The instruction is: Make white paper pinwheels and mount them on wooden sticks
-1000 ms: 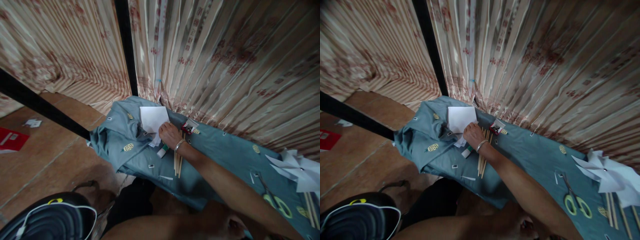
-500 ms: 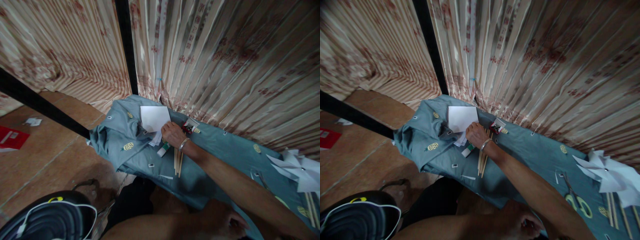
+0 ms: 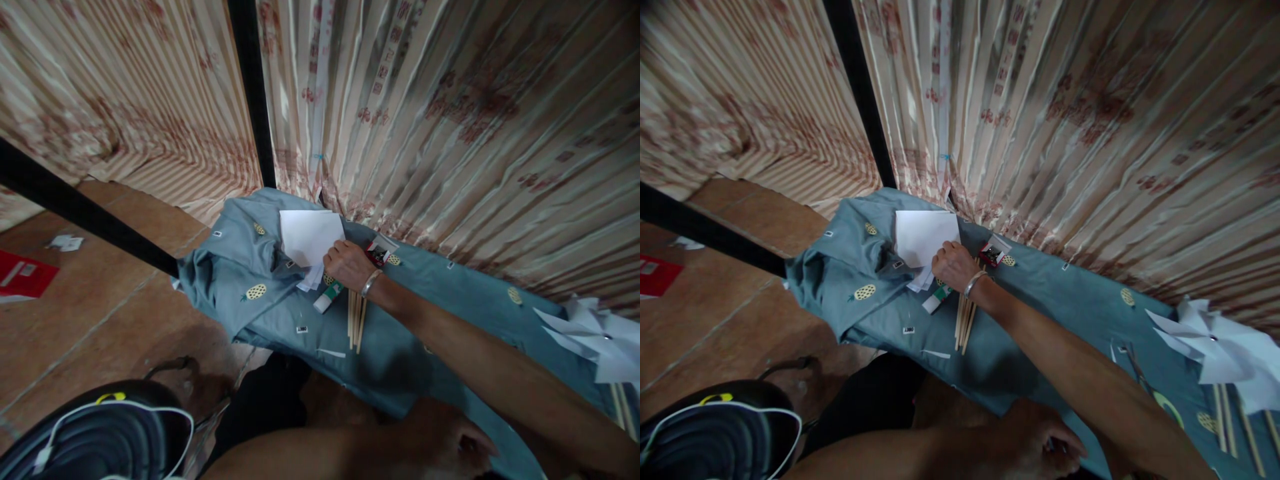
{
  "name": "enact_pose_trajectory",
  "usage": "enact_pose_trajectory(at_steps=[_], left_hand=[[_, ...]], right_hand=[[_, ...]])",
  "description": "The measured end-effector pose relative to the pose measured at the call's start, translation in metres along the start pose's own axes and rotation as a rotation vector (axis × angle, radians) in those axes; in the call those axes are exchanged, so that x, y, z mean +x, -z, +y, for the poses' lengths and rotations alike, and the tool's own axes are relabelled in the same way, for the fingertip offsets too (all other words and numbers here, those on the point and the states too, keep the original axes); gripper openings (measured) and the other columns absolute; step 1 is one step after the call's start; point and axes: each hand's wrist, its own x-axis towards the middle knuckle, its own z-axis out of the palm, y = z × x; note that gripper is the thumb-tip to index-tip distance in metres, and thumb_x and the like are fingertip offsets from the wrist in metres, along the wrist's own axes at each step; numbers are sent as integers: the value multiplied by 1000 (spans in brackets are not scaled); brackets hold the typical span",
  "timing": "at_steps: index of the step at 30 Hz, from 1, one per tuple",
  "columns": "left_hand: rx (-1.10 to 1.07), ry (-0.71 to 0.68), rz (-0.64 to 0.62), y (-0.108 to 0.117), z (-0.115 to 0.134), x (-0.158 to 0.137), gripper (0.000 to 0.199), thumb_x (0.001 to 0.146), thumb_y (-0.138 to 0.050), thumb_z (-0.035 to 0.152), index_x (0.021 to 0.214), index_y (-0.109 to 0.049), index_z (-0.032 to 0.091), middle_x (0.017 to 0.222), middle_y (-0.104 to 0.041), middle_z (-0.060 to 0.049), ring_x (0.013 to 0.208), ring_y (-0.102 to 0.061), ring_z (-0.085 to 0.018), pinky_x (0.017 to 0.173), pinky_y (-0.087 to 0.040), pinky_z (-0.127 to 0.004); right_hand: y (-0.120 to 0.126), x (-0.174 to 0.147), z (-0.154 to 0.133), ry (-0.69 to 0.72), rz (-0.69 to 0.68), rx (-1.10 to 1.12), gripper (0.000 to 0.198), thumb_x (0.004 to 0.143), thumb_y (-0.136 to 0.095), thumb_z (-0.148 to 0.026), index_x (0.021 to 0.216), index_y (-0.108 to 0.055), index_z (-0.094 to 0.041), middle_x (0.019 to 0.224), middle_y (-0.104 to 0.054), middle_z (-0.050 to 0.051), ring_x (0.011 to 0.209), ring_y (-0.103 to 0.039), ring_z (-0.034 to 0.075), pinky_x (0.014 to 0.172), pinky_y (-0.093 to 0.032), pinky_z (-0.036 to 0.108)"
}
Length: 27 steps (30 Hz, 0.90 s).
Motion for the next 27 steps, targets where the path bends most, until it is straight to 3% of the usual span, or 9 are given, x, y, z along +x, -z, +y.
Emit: enact_pose_trajectory(at_steps=[6, 10, 13, 15, 18, 22, 25, 27], left_hand=[[26, 7, 16, 3, -3, -1, 28, 86, -64, 19, 112, -73, 12, 103, -77, -10, 90, -73, -19, 77, -53, -23], [14, -48, 72, 6, -4, 0, 25, 84, -61, 10, 105, -74, 10, 99, -78, -9, 87, -72, -18, 77, -53, -24], [-24, -28, 116, 11, -2, -2, 25, 85, -60, 11, 104, -75, 14, 99, -77, -7, 86, -71, -16, 78, -53, -24], [-27, -10, 132, 14, 0, -3, 23, 83, -64, 13, 103, -76, 16, 99, -77, -6, 86, -70, -16, 81, -52, -26], [-25, 3, 155, 19, 3, -4, 20, 83, -65, 13, 100, -77, 14, 95, -77, -8, 84, -69, -16, 79, -53, -25], [15, -20, 185, 24, 6, -2, 19, 84, -64, 12, 100, -76, 13, 94, -75, -8, 83, -69, -16, 76, -54, -25], [75, -93, 258, 32, 7, 1, 19, 87, -62, 13, 100, -74, 17, 94, -74, -5, 85, -68, -16, 78, -55, -27], [122, -155, 360, 42, 9, 2, 19, 88, -60, 13, 102, -72, 16, 96, -73, -5, 86, -68, -16, 80, -56, -29]], right_hand=[[20, -16, 4, -8, 26, -12, 24, 92, -45, -3, 92, -68, -7, 89, -70, 18, 90, -57, 27, 75, -41, 36], [43, -63, 4, -122, 207, -6, 24, 94, -46, -7, 88, -68, -12, 87, -70, 14, 85, -58, 25, 73, -43, 36], [52, -120, 3, -286, 449, 8, 26, 98, -46, -14, 89, -70, -14, 90, -73, 11, 83, -61, 22, 79, -47, 35], [52, -163, 3, -488, 597, 81, 21, 98, -51, -22, 94, -70, -15, 93, -75, 9, 83, -65, 21, 79, -50, 34], [51, -227, 5, -771, 673, 90, 21, 97, -54, -29, 95, -71, -17, 89, -77, 8, 80, -70, 22, 78, -54, 35], [57, -294, 3, -1081, 730, -149, 21, 92, -60, -31, 92, -74, -16, 80, -77, 10, 73, -71, 25, 69, -55, 37], [60, -318, -8, -1119, 750, -254, 19, 90, -62, -27, 100, -72, -15, 87, -77, 12, 78, -72, 27, 72, -56, 39], [56, -316, -21, -1053, 635, -199, 18, 91, -60, -23, 105, -68, -14, 97, -77, 14, 84, -71, 27, 76, -56, 39]])
